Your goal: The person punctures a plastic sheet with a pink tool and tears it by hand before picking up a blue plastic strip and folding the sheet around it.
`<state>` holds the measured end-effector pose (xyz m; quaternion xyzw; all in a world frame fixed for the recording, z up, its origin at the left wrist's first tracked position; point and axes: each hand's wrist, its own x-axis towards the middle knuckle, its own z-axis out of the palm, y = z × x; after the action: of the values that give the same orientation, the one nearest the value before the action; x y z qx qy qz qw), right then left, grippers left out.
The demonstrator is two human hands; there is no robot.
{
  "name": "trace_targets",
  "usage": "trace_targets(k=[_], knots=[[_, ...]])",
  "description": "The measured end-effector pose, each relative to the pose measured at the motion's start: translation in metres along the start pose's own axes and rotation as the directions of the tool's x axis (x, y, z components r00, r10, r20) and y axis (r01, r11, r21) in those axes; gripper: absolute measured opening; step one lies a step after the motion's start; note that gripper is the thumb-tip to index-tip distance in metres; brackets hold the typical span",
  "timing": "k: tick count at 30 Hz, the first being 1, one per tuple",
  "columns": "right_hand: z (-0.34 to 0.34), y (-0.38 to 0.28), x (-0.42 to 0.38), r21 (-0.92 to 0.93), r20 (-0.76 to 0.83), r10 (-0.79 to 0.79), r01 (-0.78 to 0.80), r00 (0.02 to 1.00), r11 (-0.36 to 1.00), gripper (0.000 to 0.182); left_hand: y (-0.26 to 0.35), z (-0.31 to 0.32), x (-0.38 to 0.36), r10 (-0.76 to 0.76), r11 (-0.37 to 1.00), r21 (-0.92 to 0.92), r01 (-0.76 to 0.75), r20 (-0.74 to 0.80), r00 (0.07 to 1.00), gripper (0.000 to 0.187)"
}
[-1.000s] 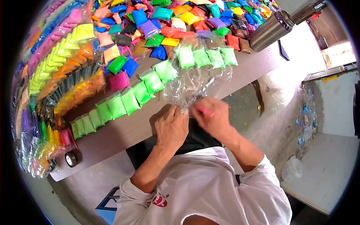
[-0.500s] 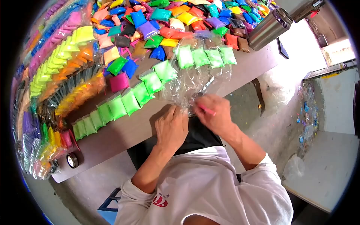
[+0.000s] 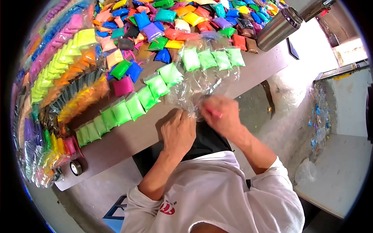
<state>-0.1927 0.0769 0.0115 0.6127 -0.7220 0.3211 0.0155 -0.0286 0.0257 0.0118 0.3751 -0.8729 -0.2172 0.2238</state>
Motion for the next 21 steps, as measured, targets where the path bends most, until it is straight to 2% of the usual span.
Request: trace_targets(k=[2,4,6,8,9,12,14,16,17,20,21], knots=[[0.006,-0.011,-0.01,0.167,0.042,-0.102,0.094,0.994,0.982,0.017,0.0,0.001,-0.002,0.037,0.999,0.009,-0.036,-0.019,0.999,0.018],[0.007,0.003,-0.004,-0.006,0.05,0.042,-0.042,0.998,0.999,0.015,0.0,0.002,-0.001,0.026,0.999,0.019,-0.026,-0.003,1.0,0.018],[0.001,0.007,0.003,0.032,-0.015,0.023,-0.023,1.0,0.999,0.012,0.0,-0.001,-0.001,0.021,0.999,0.035,-0.022,0.012,1.0,0.017],[-0.005,-0.012,-0.003,0.133,0.04,-0.091,0.085,0.995,0.987,0.011,0.001,-0.002,-0.003,-0.022,1.0,-0.014,0.023,0.04,0.999,0.021],[0.002,-0.012,-0.006,0.157,0.051,-0.094,0.085,0.994,0.984,0.011,0.001,-0.002,-0.004,-0.021,1.0,-0.014,0.022,0.047,0.999,0.021],[-0.001,0.002,0.002,0.058,0.02,0.006,-0.007,1.0,0.998,0.014,0.002,-0.001,-0.003,-0.044,0.999,-0.024,0.046,0.065,0.997,0.021],[0.001,0.0,-0.002,0.091,0.012,-0.043,0.042,0.999,0.995,0.017,0.0,0.0,-0.004,-0.01,1.0,-0.012,0.01,0.0,1.0,0.021],[0.007,-0.004,-0.012,0.163,0.078,-0.089,0.075,0.993,0.984,0.018,0.001,-0.001,-0.003,-0.023,1.0,-0.016,0.023,0.038,0.999,0.021],[0.005,0.002,-0.008,0.08,0.078,-0.019,0.012,0.997,0.997,0.018,0.002,-0.001,-0.002,-0.036,0.999,-0.022,0.038,0.066,0.997,0.021],[-0.001,0.004,-0.001,0.077,0.037,-0.067,0.064,0.997,0.995,0.012,0.001,-0.001,-0.001,-0.024,1.0,-0.02,0.024,0.027,0.999,0.02],[-0.009,-0.011,-0.002,0.113,0.091,-0.089,0.078,0.992,0.991,0.011,0.001,-0.001,0.001,-0.022,1.0,-0.017,0.023,0.022,1.0,0.02]])
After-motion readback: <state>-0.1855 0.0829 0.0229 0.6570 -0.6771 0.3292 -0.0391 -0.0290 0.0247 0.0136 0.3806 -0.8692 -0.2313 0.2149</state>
